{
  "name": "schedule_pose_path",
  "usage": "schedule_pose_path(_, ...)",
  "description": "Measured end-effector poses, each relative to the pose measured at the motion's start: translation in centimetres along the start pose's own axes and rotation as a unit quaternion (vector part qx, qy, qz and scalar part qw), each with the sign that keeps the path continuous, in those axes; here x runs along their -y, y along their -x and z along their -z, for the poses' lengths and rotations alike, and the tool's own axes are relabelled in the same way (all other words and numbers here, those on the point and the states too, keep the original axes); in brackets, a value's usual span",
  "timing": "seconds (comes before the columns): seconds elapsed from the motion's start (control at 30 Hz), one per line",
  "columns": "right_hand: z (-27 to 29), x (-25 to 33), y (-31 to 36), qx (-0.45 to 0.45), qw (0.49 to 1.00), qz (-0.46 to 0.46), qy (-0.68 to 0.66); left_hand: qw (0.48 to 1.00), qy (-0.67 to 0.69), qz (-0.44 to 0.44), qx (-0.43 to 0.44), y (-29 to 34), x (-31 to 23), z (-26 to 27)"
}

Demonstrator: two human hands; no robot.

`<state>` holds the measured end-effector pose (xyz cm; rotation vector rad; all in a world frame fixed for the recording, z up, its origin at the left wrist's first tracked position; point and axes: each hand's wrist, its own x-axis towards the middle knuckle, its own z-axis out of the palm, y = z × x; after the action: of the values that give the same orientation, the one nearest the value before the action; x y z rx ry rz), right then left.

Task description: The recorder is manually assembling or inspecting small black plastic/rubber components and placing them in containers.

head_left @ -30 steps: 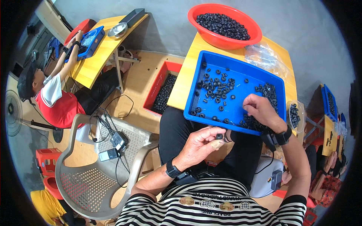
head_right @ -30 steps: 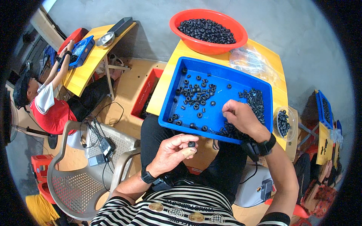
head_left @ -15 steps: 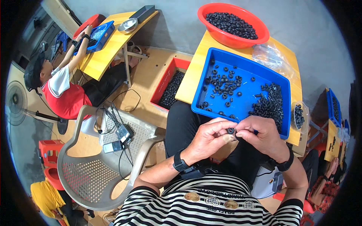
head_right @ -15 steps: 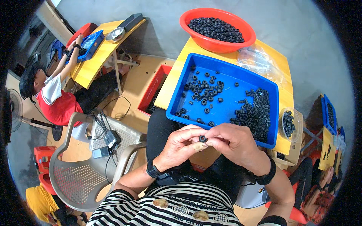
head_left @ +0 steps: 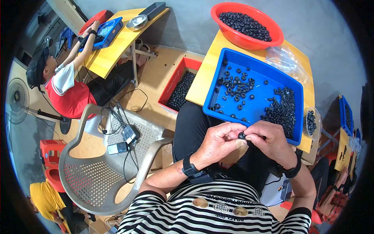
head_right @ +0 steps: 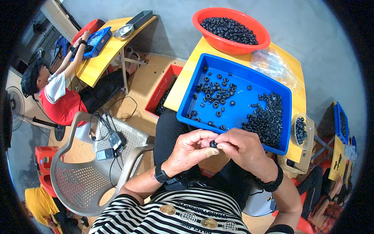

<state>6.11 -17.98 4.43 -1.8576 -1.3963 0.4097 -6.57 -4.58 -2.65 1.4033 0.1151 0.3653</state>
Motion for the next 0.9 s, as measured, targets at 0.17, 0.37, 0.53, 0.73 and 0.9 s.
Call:
schedule_pose_path(0.17,-0.2,-0.2,0.1,-0.012,1.0,0.012,0.005,0.995,0.092,0.024,-0.026,0.3,0.8,-0.1)
schedule_pose_path(0.37,-0.4,0.0,0.0,-0.032,0.999,0.015,0.017,0.997,0.078,0.015,-0.012,0.5,1.3,0.1)
schedule_pose_path(0.53,-0.6,0.0,0.5,-0.044,0.997,-0.043,-0.041,0.984,0.169,0.056,-0.009,0.6,0.4,-0.2)
schedule_pose_path(0.73,-0.4,0.1,0.4,-0.036,0.996,-0.033,-0.07,0.985,0.156,0.065,0.02,0.5,0.5,0.6)
schedule_pose_path(0.9,-0.4,0.3,0.0,-0.024,0.998,-0.003,-0.052,0.983,0.162,0.067,0.045,0.5,0.1,0.6)
